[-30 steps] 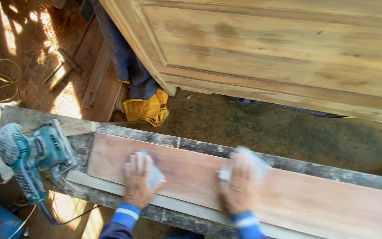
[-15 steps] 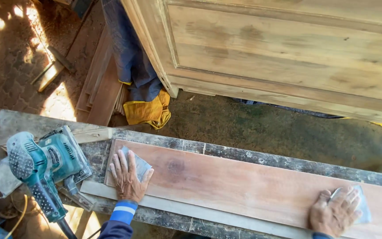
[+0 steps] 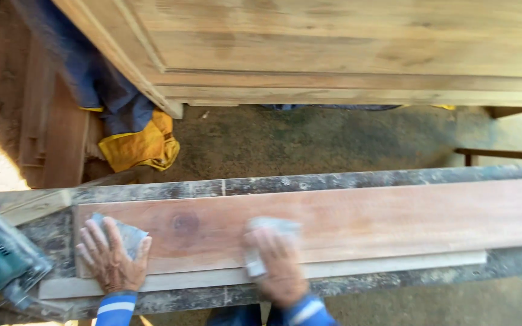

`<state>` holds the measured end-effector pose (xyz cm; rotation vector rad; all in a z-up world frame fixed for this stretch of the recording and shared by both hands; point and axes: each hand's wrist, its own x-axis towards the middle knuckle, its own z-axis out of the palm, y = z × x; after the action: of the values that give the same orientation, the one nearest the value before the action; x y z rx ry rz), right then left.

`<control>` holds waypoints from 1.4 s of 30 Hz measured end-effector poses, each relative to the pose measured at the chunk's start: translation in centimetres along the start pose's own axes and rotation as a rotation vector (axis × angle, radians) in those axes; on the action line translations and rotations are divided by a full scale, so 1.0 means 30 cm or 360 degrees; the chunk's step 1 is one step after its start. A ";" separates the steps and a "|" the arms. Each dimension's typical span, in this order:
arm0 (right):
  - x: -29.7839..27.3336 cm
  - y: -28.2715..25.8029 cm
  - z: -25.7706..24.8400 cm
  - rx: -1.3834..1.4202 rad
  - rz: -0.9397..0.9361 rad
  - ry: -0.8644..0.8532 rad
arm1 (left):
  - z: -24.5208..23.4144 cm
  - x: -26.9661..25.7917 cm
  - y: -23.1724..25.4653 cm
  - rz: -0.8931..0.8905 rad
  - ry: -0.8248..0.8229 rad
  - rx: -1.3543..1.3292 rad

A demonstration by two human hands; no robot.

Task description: Sanding a long wooden plank using an orbital sander and manual sandpaper.

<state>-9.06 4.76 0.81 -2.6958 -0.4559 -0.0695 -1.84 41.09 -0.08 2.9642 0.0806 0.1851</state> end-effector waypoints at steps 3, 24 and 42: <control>-0.233 0.462 -0.191 -0.0211 0.0790 0.0206 | 0.013 -0.002 -0.008 -0.0013 0.0000 -0.0007; -0.563 1.250 -0.441 -0.0652 0.1584 0.0225 | 0.238 -0.017 1.329 0.1609 -0.0488 -0.0638; -0.630 1.505 -0.537 -0.0412 0.1848 0.0602 | 0.333 -0.058 2.213 0.1874 -0.0415 -0.0666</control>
<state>-11.95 -46.48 -3.81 -2.6540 1.2826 -0.3013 0.57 -26.02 1.42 2.2101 -1.5041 -0.0519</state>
